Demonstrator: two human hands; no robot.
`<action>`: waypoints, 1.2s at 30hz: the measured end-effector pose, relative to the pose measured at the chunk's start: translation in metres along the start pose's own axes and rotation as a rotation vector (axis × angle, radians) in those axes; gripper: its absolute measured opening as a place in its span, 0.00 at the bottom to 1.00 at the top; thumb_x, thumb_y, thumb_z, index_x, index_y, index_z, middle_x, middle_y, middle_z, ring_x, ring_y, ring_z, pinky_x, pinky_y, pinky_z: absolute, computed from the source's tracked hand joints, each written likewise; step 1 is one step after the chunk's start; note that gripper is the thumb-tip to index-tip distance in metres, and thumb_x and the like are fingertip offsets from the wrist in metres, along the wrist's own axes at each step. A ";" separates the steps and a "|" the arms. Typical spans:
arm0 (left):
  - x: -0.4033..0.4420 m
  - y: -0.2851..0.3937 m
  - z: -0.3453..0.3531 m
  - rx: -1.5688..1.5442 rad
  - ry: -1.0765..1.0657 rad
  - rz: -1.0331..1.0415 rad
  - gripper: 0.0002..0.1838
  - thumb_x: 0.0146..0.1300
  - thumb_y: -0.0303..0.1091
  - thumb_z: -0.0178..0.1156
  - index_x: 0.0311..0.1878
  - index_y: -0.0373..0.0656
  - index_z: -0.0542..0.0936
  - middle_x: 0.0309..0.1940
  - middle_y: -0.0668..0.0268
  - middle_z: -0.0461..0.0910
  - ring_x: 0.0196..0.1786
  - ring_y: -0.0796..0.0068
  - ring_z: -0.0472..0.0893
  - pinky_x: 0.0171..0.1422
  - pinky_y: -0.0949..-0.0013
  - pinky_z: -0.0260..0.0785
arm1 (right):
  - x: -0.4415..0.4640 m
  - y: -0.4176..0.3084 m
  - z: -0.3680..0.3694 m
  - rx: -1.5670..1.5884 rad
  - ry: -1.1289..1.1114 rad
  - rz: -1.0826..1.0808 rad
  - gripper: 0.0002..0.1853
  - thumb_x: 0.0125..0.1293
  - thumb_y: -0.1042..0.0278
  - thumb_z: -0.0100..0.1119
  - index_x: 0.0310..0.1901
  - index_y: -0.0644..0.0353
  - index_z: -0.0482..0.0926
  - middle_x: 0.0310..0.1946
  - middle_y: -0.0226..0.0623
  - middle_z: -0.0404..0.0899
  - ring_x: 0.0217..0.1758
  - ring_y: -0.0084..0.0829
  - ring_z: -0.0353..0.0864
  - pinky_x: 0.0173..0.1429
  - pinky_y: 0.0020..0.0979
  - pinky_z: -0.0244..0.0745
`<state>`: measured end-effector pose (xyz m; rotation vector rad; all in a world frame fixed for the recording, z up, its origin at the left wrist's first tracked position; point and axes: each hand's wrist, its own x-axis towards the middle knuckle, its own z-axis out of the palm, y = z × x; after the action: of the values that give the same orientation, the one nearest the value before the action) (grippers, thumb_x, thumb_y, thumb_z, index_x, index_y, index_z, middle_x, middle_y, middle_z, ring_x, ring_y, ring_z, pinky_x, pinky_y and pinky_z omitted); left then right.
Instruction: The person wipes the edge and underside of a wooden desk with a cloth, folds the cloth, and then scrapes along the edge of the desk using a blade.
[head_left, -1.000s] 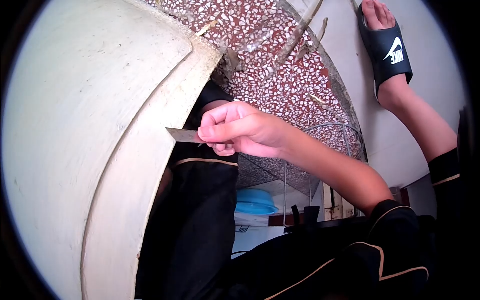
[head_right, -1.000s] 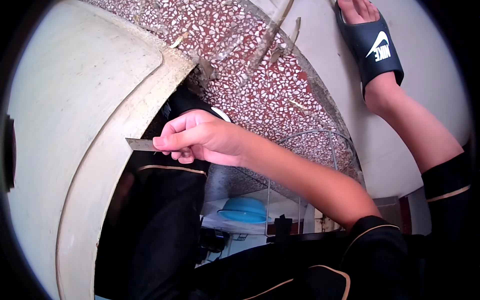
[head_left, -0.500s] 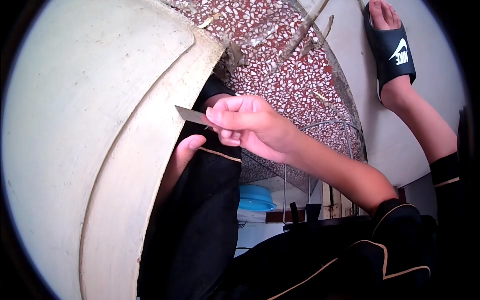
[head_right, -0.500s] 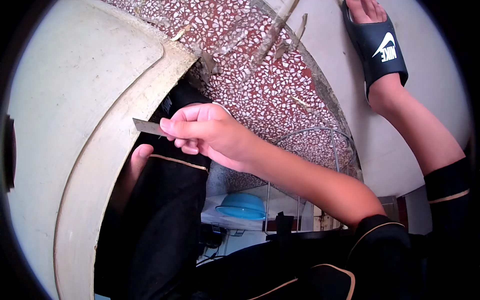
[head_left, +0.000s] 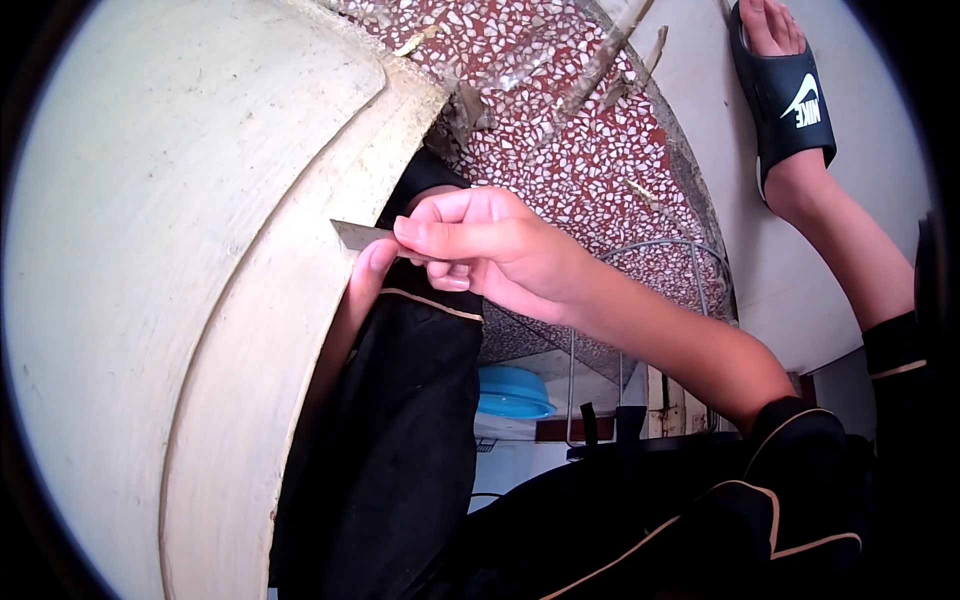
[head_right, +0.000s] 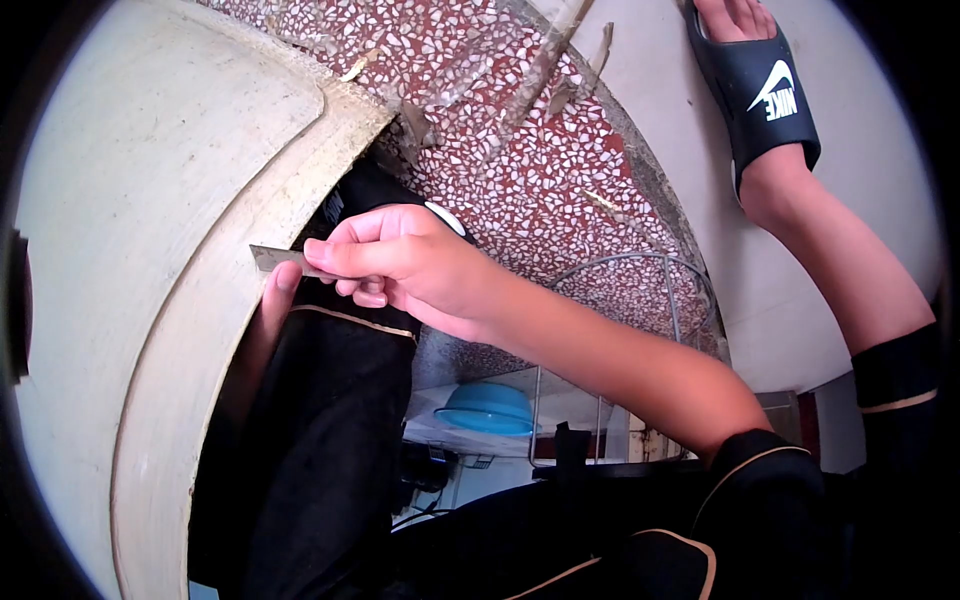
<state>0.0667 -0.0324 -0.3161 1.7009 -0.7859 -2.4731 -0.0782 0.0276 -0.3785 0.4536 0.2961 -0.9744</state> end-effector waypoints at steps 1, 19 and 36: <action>0.002 0.000 0.001 0.000 -0.007 -0.003 0.10 0.60 0.30 0.59 0.43 0.38 0.76 0.32 0.70 0.74 0.39 0.78 0.74 0.45 0.76 0.65 | 0.001 0.001 -0.001 0.002 -0.001 0.000 0.10 0.67 0.64 0.59 0.34 0.62 0.78 0.30 0.25 0.73 0.28 0.14 0.64 0.33 0.18 0.60; 0.002 -0.007 0.016 -0.157 0.083 0.067 0.10 0.60 0.32 0.59 0.43 0.38 0.75 0.34 0.69 0.74 0.40 0.77 0.74 0.47 0.75 0.65 | 0.002 -0.006 0.013 -0.035 0.002 -0.029 0.10 0.66 0.66 0.60 0.35 0.65 0.79 0.27 0.27 0.75 0.27 0.14 0.67 0.31 0.16 0.61; 0.018 -0.012 0.013 -0.227 0.108 0.080 0.10 0.60 0.33 0.58 0.42 0.38 0.74 0.35 0.68 0.74 0.41 0.76 0.73 0.49 0.74 0.65 | 0.009 0.007 0.000 0.124 -0.041 -0.028 0.08 0.68 0.68 0.57 0.40 0.64 0.79 0.30 0.27 0.76 0.30 0.13 0.69 0.35 0.15 0.64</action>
<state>0.0509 -0.0223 -0.3332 1.6708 -0.5284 -2.2947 -0.0673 0.0244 -0.3808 0.5427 0.2065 -1.0314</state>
